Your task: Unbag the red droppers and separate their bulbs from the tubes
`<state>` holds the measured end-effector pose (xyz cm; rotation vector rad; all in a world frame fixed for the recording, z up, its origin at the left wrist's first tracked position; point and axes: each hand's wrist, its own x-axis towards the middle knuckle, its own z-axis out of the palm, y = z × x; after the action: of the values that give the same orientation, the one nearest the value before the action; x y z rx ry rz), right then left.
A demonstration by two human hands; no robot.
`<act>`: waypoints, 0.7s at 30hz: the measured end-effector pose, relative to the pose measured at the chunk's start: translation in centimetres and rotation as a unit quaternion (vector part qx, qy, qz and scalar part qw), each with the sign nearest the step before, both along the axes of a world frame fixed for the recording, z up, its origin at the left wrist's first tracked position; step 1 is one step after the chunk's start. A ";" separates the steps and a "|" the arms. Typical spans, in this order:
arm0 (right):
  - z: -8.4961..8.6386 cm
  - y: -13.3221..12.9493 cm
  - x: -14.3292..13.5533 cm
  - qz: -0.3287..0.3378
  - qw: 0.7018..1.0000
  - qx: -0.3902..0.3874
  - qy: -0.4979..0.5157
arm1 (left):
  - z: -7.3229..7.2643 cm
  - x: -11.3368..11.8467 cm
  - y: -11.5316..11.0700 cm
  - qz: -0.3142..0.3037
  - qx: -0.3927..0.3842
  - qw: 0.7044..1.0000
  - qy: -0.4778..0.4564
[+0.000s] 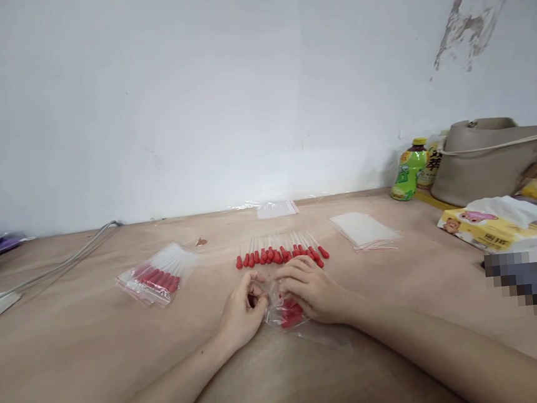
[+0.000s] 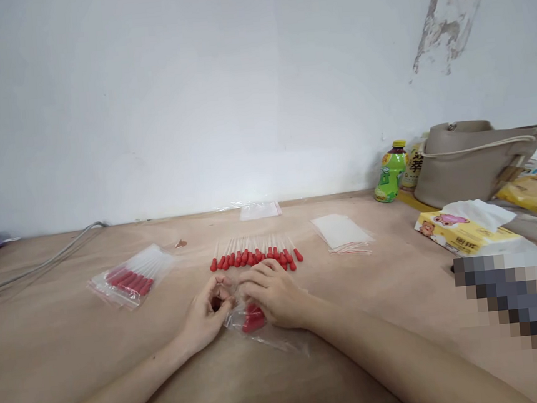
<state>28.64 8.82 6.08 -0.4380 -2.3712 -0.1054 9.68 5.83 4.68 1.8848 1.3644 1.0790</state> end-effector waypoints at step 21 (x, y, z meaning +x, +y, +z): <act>-1.7 -1.3 4.3 -0.109 0.963 -0.244 0.044 | 1.3 0.0 -1.0 -0.091 0.080 0.983 0.137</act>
<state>32.98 7.50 4.37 -0.9172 -2.2413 0.3991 9.69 4.79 6.01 2.2966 1.2462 0.8853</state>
